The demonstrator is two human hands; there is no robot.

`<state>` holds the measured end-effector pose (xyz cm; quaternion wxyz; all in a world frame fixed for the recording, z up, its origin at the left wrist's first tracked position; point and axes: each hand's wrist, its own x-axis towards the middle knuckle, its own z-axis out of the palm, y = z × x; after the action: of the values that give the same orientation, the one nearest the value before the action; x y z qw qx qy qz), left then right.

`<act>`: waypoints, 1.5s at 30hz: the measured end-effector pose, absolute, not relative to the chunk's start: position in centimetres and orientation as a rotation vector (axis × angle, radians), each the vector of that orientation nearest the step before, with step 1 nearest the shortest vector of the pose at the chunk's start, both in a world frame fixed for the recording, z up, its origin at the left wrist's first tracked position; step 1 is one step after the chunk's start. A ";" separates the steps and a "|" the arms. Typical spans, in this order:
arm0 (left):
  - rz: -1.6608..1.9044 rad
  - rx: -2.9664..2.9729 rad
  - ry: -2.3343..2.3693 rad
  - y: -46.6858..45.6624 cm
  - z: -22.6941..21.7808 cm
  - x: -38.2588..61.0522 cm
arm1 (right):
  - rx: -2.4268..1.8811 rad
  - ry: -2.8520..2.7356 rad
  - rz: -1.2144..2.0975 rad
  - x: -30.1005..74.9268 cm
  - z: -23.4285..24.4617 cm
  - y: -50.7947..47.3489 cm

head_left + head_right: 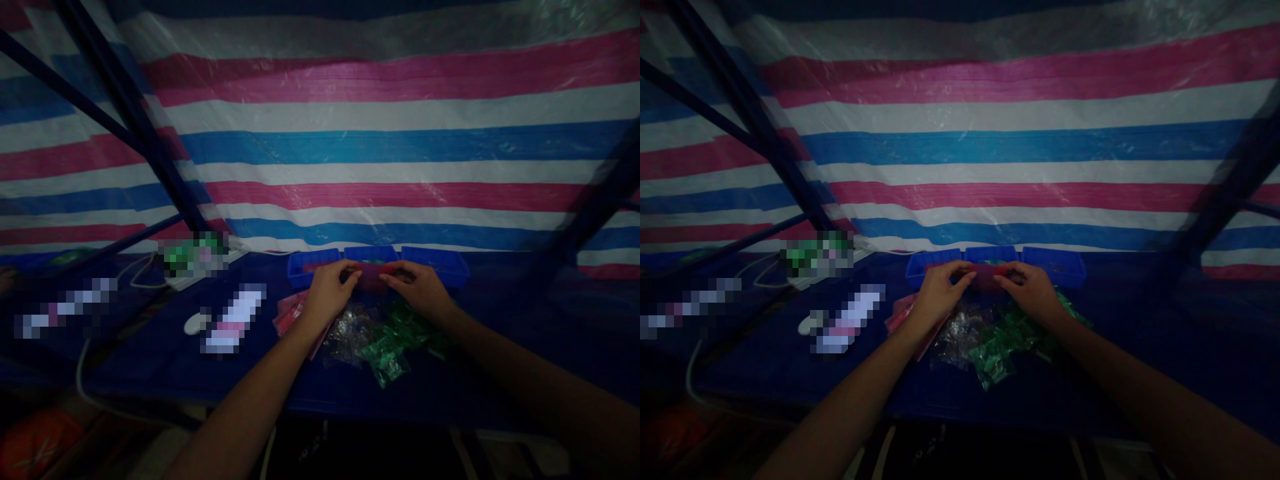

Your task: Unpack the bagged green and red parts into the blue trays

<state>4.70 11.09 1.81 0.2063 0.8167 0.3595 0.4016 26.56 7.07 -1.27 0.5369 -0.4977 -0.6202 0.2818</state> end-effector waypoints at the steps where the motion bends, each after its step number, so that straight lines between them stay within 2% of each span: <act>1: 1.122 2.273 1.002 11.2 1.7 4.7 | -1.194 -1.479 0.661 26.6 -1.3 7.1; 11: 1.199 2.341 1.073 10.7 2.3 4.6 | -1.193 -1.389 0.572 26.6 -1.0 7.1; 22: 0.948 2.550 0.881 9.7 2.2 5.4 | -1.042 -1.567 0.820 25.1 0.2 5.6; 34: 1.105 2.356 0.969 10.0 3.0 5.1 | -1.037 -1.358 0.605 25.7 -1.0 6.8; 45: 1.003 2.491 1.024 10.4 2.4 5.0 | -1.144 -1.465 0.675 26.6 -1.6 7.0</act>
<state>5.05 10.39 2.43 0.1335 0.8590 0.3531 0.3458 26.58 7.00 -1.64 0.5497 -0.4834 -0.6187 0.2853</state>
